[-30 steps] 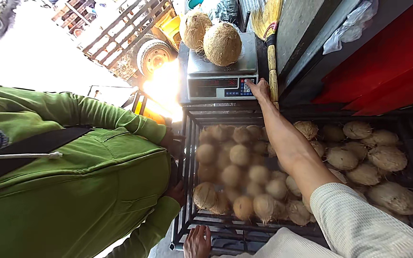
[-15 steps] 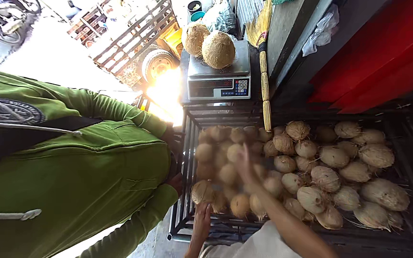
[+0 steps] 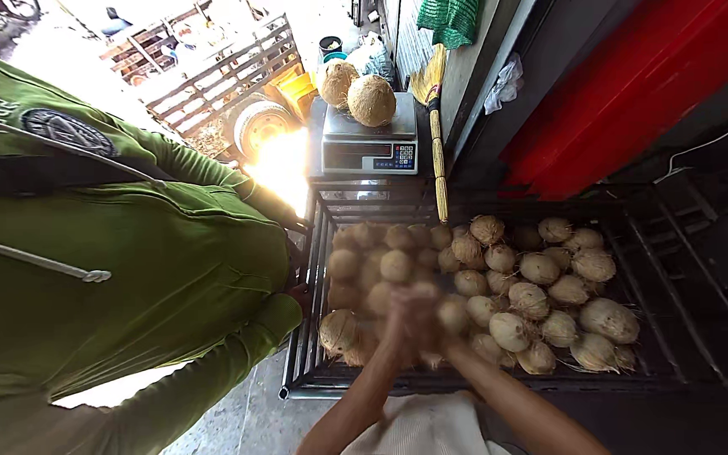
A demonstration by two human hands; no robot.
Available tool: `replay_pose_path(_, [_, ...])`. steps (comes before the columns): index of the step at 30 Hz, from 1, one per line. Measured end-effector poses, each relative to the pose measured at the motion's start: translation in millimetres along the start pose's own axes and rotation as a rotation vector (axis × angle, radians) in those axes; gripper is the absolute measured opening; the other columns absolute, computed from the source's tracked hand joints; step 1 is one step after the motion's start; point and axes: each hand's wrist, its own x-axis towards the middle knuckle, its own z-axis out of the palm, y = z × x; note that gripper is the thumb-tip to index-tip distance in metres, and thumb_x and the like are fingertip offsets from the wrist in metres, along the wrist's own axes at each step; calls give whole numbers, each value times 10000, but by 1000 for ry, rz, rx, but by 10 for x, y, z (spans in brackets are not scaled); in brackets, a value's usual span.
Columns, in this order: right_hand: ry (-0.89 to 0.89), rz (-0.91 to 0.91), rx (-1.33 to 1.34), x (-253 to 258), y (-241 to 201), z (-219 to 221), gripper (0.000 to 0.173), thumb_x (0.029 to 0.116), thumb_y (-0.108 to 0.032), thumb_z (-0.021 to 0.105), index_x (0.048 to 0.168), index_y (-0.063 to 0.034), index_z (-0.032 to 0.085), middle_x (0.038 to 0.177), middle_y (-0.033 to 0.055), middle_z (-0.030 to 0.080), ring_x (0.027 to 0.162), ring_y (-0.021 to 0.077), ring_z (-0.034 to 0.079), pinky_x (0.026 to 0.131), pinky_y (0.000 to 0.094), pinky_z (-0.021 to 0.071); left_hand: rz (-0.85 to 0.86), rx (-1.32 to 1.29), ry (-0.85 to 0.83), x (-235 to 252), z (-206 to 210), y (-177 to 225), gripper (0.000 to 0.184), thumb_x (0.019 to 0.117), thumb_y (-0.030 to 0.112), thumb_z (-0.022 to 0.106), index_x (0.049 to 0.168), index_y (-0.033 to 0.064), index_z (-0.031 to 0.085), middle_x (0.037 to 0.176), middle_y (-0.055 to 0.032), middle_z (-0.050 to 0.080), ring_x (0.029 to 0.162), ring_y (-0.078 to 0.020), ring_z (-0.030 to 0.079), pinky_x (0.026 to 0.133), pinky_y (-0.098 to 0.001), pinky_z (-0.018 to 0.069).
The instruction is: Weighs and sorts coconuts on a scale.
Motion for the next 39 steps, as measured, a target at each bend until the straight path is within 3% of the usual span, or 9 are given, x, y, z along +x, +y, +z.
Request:
replay_pose_path(2, [-213,245,-94,-175,378,-272,516,1080,-428,315,1446,-188,588,1388,55,646,1318,248,579,1171,577,349,-36,-89,-599,416,-589,-237,595,1100,477,189,1281,83,596,1239,-105,670,1153,-250,635,983,-484,519])
replay_pose_path(5, [-420,954,62,-732,1232,-709,646,1061,-351,503,1619,-119,274,1298,242,647,1192,408,637,1062,624,461,-45,-63,-746,250,-1090,-129,607,1075,507,228,1265,118,653,1285,-159,684,1161,-325,664,959,-502,541])
replay_pose_path(7, [-266,1230,108,-1311,1539,-990,624,1044,-243,569,1579,-52,312,1312,308,604,1174,459,627,1018,629,490,82,223,-694,198,-1510,34,533,1090,417,254,1343,79,579,1276,-154,682,1136,-292,679,968,-457,556])
replay_pose_path(10, [-170,1341,-2,-2001,1370,-1378,324,1066,-174,527,1196,96,648,1151,304,674,1096,451,651,999,619,476,300,869,-421,470,-2240,99,452,1076,354,441,1389,60,582,1317,-122,655,1167,-229,653,1001,-432,531])
replay_pose_path(13, [-280,1288,-207,-2462,951,-1423,395,1074,-291,518,988,30,731,979,240,719,986,422,680,928,637,491,325,1134,-245,654,-2832,-10,447,1055,406,519,1342,79,621,1222,-118,697,1092,-197,685,999,-432,534])
replay_pose_path(20, [-74,1288,-406,-2398,691,-1048,568,1115,-408,305,1146,-47,742,1110,209,736,1100,410,678,1034,667,410,433,1690,226,720,-2898,-399,551,1063,569,308,1218,225,710,1194,-37,728,1090,-259,701,887,-567,543])
replay_pose_path(27, [5,1396,-398,-2231,787,-936,448,1102,-351,405,1217,-28,695,1166,240,705,1130,427,659,995,674,429,571,1802,425,791,-2850,-554,603,1058,586,267,1065,217,744,1052,-18,752,974,-229,727,773,-505,574])
replay_pose_path(34, [-258,934,139,535,836,-728,582,1074,-325,483,1605,-139,333,1234,200,674,1121,337,666,1020,527,509,566,1801,475,805,-2809,-581,611,1049,595,278,1059,216,757,1040,-23,756,964,-235,730,764,-515,576])
replay_pose_path(39, [-278,714,48,2605,1385,-380,737,1020,-308,538,1654,-214,175,1086,233,705,983,430,685,854,646,532,636,1830,570,862,-2851,-616,612,1030,616,293,992,230,766,973,7,759,901,-192,735,731,-470,589])
